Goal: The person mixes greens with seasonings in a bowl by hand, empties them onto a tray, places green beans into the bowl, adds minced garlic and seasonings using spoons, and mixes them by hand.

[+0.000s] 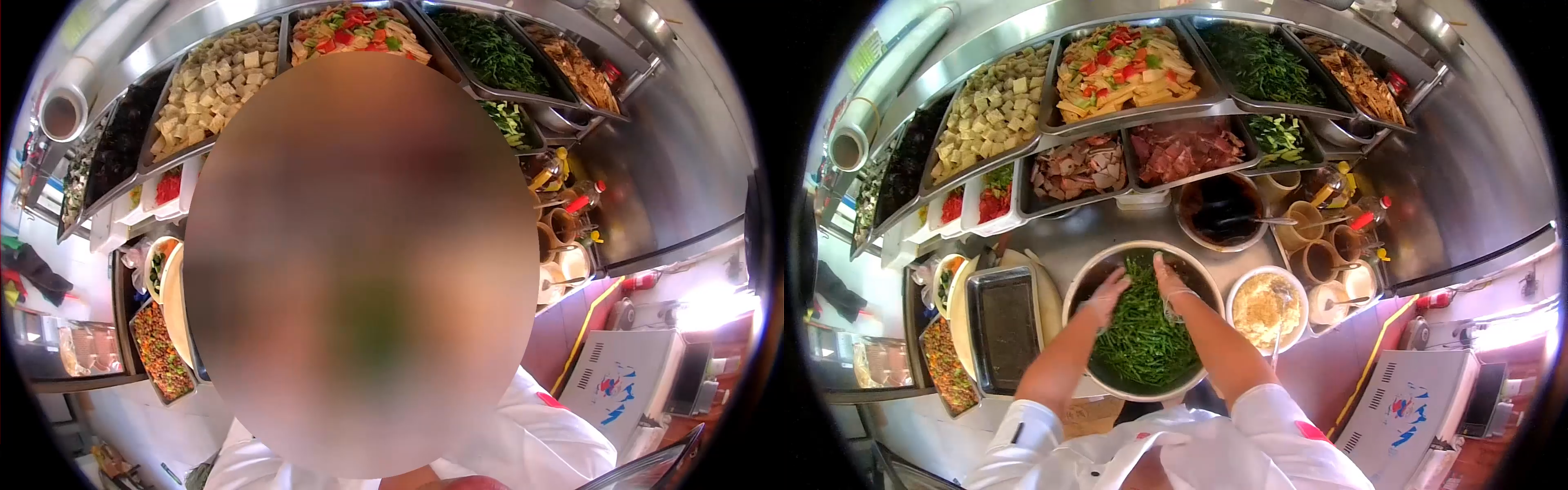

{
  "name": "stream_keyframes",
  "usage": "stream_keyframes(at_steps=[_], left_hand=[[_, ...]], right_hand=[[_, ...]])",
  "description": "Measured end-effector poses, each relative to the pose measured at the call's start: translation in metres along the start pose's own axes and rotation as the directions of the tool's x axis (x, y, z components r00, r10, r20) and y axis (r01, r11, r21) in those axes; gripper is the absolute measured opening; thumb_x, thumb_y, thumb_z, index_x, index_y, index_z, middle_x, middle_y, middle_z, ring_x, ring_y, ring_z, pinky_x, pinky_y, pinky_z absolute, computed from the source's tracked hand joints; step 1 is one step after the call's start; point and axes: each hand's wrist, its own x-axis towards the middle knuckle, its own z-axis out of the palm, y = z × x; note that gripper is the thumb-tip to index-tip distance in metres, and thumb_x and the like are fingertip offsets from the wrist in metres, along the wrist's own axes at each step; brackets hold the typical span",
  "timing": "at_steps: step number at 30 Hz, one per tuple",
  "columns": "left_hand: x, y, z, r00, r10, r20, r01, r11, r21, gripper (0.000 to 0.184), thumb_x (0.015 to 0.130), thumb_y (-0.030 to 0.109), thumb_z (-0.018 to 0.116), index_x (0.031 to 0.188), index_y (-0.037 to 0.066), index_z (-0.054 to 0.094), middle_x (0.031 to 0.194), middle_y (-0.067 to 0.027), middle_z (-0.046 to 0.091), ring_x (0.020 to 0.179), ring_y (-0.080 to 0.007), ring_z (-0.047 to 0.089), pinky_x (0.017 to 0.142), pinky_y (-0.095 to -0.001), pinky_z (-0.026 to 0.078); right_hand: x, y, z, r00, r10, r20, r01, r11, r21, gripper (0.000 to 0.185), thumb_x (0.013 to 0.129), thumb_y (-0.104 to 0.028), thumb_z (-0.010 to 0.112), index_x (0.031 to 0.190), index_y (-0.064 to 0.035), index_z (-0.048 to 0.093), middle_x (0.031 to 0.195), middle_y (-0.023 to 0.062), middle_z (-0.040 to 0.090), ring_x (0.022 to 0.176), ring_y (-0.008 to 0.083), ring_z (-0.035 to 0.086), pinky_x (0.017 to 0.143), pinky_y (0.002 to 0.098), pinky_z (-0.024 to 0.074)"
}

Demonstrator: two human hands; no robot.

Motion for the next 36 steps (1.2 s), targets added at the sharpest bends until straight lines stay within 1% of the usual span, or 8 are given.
stream_keyframes(at_steps=[2,8,12,15,22,29,32,36], left_hand=[[0.019,0.007,0.018,0.992,0.024,-0.124,0.043,0.857,0.513,0.085,0.097,0.066,0.052,0.162,0.018,0.029,0.166,-0.0157,0.030,0.152,-0.0345,0.028,0.120,-0.0474,0.026],[0.018,0.021,0.008,0.965,-0.155,-0.211,0.233,0.878,0.419,0.097,0.095,0.079,0.038,0.162,0.009,0.028,0.162,-0.0206,0.035,0.147,-0.0389,0.037,0.116,-0.0508,0.031],[-0.013,0.011,-0.022,0.963,0.268,0.019,-0.237,0.813,0.531,0.082,0.102,0.057,0.047,0.161,0.004,0.026,0.154,-0.0255,0.044,0.140,-0.0371,0.046,0.113,-0.0423,0.038],[-0.031,-0.032,-0.027,0.957,0.067,-0.282,0.019,0.956,0.292,0.086,0.097,0.036,0.067,0.162,0.005,0.020,0.157,-0.0215,0.043,0.141,-0.0340,0.044,0.114,-0.0434,0.037],[-0.052,-0.011,0.043,0.964,-0.196,-0.180,0.180,0.979,-0.099,0.132,0.075,0.066,0.078,0.165,0.010,-0.001,0.168,-0.0205,0.019,0.153,-0.0373,0.024,0.119,-0.0550,0.029],[-0.027,-0.003,0.008,0.945,-0.021,-0.326,0.127,0.943,0.308,0.105,0.081,0.058,0.079,0.160,0.007,0.031,0.152,-0.0234,0.048,0.135,-0.0351,0.053,0.108,-0.0471,0.045],[-0.055,0.003,-0.010,0.999,0.017,0.044,-0.018,1.000,0.019,0.085,0.089,0.041,0.078,0.155,0.005,0.038,0.145,-0.0229,0.054,0.129,-0.0336,0.058,0.102,-0.0455,0.051],[-0.110,-0.017,0.006,0.973,-0.134,-0.187,0.068,0.945,-0.321,0.066,0.092,0.033,0.076,0.147,0.009,0.049,0.135,-0.0183,0.062,0.118,-0.0320,0.064,0.099,-0.0499,0.053]], right_hand=[[-0.029,-0.034,0.006,0.999,-0.014,-0.031,0.009,0.992,-0.129,0.094,0.093,-0.079,0.037,0.154,-0.0083,0.039,0.157,0.0213,0.040,0.141,0.0364,0.044,0.111,0.0480,0.0375],[-0.062,-0.065,-0.008,0.993,-0.008,0.122,0.059,0.903,-0.426,0.109,0.080,-0.087,0.054,0.142,0.0034,0.056,0.145,0.0255,0.056,0.132,0.0407,0.055,0.105,0.0438,0.0460],[-0.100,-0.073,-0.040,0.993,0.061,0.101,-0.020,0.930,-0.367,0.098,0.088,-0.083,0.047,0.147,-0.0051,0.053,0.146,0.0239,0.056,0.134,0.0412,0.053,0.110,0.0425,0.0426],[-0.080,-0.002,-0.035,0.970,-0.057,-0.234,-0.002,0.970,-0.245,0.102,0.087,-0.085,0.045,0.158,-0.0131,0.039,0.158,0.0219,0.041,0.145,0.0377,0.041,0.117,0.0459,0.0347],[-0.132,-0.036,0.003,0.947,0.297,0.122,-0.294,0.955,-0.038,0.135,0.076,-0.091,0.055,0.161,0.0048,0.012,0.162,0.0267,0.030,0.150,0.0366,0.032,0.117,0.0483,0.0327],[-0.128,-0.014,-0.009,0.992,0.035,0.117,-0.036,0.999,0.003,0.106,0.084,-0.064,0.075,0.155,0.0040,0.034,0.146,0.0247,0.053,0.131,0.0324,0.055,0.103,0.0429,0.0479],[-0.148,-0.024,-0.024,0.997,0.035,0.071,-0.037,0.999,0.030,0.096,0.088,-0.062,0.071,0.153,0.0011,0.040,0.143,0.0250,0.056,0.130,0.0303,0.056,0.102,0.0430,0.0481],[-0.138,0.023,-0.022,0.989,0.091,-0.119,-0.072,0.984,0.160,0.092,0.090,-0.064,0.066,0.153,-0.0011,0.041,0.144,0.0230,0.056,0.128,0.0302,0.057,0.103,0.0438,0.0483]])
